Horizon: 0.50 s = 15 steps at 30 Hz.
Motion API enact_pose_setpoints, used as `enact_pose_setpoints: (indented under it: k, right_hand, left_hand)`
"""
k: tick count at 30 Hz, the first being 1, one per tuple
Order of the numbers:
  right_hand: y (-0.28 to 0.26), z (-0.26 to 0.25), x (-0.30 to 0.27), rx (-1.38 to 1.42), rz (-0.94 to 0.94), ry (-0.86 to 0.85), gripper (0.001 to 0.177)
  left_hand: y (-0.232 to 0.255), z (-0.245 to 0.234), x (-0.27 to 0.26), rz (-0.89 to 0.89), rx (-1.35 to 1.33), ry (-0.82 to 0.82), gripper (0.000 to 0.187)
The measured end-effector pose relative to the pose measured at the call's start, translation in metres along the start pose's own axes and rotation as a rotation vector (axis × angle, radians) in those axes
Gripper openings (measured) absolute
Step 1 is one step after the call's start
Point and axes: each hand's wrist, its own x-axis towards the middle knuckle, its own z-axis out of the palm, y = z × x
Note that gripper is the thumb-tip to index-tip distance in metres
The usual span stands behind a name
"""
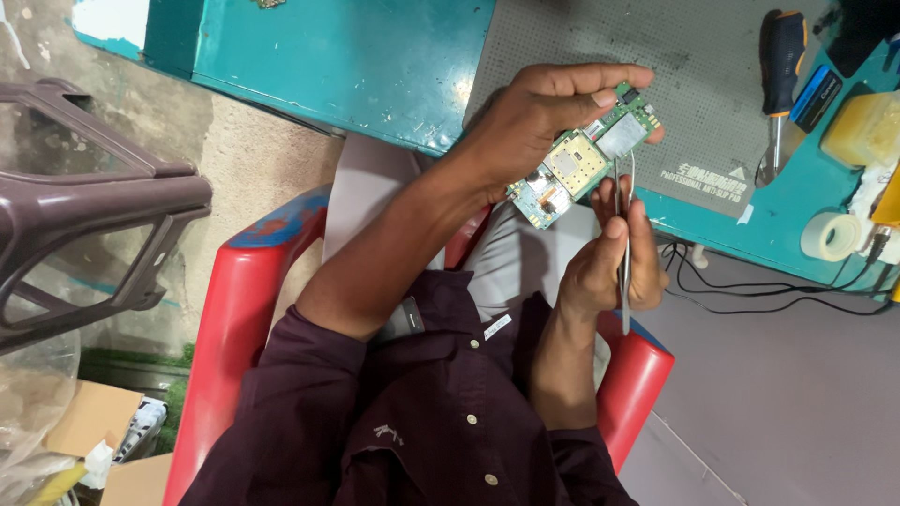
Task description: The person uses tweezers to manipulate components on a green circuit board. They spray the board with a liquid from a bottle and scrub it with a toothbrush. Finally, they use a soldering iron to work on the board's surface.
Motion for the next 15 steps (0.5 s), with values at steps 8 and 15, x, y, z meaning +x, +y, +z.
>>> enact_pose_setpoints:
  k: [8,15]
  right_hand:
    - [-0.030,-0.018,0.019,-0.010,0.220,-0.067,0.023]
    - [-0.057,-0.018,0.033,-0.033,0.232,-0.085,0.022]
  left_hand:
    - [-0.005,0.000,0.001,0.009,0.083,0.024,0.040]
    - [-0.006,-0.002,0.004,0.011,0.048,-0.003,0.040]
